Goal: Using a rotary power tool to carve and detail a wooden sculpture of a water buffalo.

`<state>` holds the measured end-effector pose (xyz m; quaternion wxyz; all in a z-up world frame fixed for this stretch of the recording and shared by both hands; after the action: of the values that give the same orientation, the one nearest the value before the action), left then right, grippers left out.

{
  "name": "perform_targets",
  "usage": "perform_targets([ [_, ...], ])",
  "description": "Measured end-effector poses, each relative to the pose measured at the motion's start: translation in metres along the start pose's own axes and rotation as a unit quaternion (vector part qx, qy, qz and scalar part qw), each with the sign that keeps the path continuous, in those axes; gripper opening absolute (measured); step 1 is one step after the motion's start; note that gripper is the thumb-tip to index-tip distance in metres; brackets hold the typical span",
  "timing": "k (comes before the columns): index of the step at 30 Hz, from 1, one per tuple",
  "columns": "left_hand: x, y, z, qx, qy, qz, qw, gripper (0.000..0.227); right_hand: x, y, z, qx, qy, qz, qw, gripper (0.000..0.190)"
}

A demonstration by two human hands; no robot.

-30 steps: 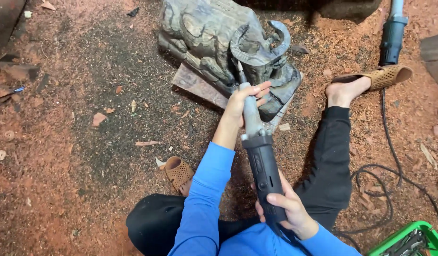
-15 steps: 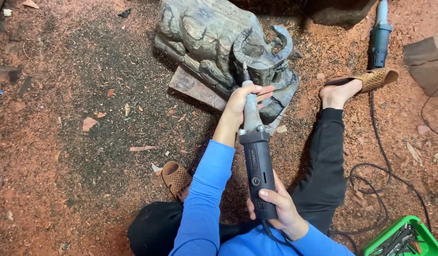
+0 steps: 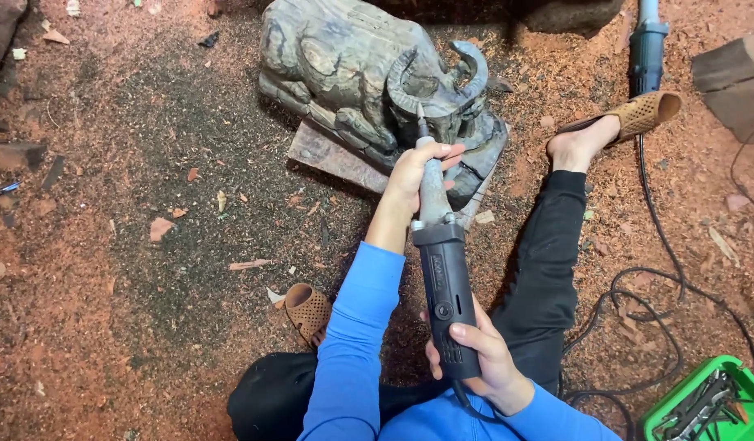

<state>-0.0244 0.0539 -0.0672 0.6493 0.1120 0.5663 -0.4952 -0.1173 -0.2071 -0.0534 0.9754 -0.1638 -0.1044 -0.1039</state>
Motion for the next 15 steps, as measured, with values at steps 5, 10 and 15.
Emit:
perform_targets([
  [5, -0.002, 0.004, 0.032, 0.009, 0.017, 0.016, 1.0, 0.046, 0.016, -0.014, -0.012, 0.02, -0.005, -0.031, 0.999, 0.076],
  [10, 0.004, 0.008, 0.044, -0.065, 0.045, 0.053, 0.995, 0.054, 0.069, -0.019, -0.028, 0.019, -0.106, -0.041, 0.993, 0.089],
  [15, 0.004, 0.004, 0.046, -0.103, 0.065, 0.03, 0.992, 0.067, 0.09, -0.024, -0.031, 0.012, -0.108, -0.003, 0.994, 0.085],
])
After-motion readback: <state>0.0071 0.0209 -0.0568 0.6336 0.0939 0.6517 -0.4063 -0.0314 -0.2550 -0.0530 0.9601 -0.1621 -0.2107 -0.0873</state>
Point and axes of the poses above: each hand's wrist, its own y-axis towards the middle knuckle, its own z-axis out of the palm, x = y × z, the point moved 5 cm from there along y, towards the middle knuckle, and after that the axes turned 15 degrees about y, right-handed, at the moved point
